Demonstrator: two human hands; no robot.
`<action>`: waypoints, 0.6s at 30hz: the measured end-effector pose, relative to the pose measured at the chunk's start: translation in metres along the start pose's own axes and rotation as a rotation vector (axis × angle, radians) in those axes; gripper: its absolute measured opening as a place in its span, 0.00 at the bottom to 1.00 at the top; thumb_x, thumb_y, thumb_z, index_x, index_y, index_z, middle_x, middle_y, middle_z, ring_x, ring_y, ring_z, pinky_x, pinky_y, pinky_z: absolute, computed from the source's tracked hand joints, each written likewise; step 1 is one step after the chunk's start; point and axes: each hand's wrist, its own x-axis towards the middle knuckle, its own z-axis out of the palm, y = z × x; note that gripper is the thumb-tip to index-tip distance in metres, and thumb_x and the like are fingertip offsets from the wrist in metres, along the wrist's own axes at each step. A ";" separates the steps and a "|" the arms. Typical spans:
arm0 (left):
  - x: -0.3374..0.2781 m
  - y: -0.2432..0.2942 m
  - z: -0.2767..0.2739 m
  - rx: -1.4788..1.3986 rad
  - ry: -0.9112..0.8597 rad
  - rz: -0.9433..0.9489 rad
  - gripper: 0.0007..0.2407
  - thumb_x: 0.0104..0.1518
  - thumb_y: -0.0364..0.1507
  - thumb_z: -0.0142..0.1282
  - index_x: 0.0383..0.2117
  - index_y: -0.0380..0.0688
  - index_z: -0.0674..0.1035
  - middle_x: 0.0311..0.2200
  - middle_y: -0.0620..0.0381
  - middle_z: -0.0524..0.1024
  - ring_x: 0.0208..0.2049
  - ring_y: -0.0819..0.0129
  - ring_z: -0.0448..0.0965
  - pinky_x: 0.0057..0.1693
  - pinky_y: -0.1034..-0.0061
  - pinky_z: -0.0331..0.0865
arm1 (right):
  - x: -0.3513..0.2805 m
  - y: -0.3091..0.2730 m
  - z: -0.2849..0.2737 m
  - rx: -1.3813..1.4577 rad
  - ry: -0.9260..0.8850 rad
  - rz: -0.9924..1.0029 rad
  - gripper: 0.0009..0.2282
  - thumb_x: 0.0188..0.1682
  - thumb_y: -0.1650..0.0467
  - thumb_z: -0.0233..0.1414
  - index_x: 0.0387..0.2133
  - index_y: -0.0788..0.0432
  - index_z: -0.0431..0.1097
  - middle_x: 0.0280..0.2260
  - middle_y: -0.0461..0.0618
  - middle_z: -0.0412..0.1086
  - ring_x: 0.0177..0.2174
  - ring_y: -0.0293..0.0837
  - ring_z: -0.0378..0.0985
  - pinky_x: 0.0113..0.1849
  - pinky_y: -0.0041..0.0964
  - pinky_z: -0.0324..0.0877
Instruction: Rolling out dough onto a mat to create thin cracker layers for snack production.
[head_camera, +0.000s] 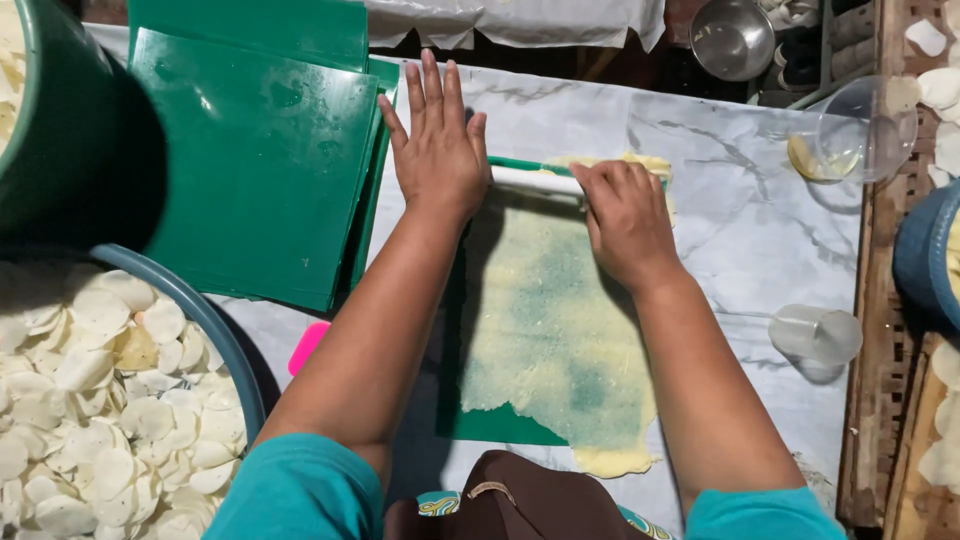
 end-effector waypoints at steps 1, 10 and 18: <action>0.007 0.001 0.003 0.046 -0.030 -0.005 0.27 0.73 0.42 0.33 0.76 0.46 0.46 0.75 0.52 0.31 0.76 0.57 0.27 0.74 0.43 0.20 | 0.004 0.006 0.005 0.048 0.003 0.020 0.23 0.48 0.80 0.55 0.59 0.61 0.66 0.45 0.57 0.66 0.43 0.58 0.67 0.43 0.53 0.65; 0.014 -0.006 0.024 0.121 0.004 0.009 0.27 0.70 0.41 0.37 0.74 0.45 0.55 0.75 0.51 0.39 0.75 0.52 0.34 0.73 0.45 0.25 | 0.039 -0.031 0.002 -0.062 -0.412 0.485 0.31 0.60 0.53 0.23 0.72 0.57 0.33 0.73 0.51 0.27 0.71 0.47 0.27 0.67 0.53 0.27; -0.023 -0.004 -0.007 0.133 -0.072 0.035 0.27 0.74 0.42 0.30 0.77 0.46 0.46 0.75 0.54 0.30 0.75 0.56 0.25 0.75 0.49 0.22 | 0.008 -0.047 0.001 -0.017 -0.388 0.472 0.36 0.58 0.49 0.23 0.73 0.59 0.30 0.73 0.53 0.22 0.71 0.49 0.23 0.67 0.53 0.26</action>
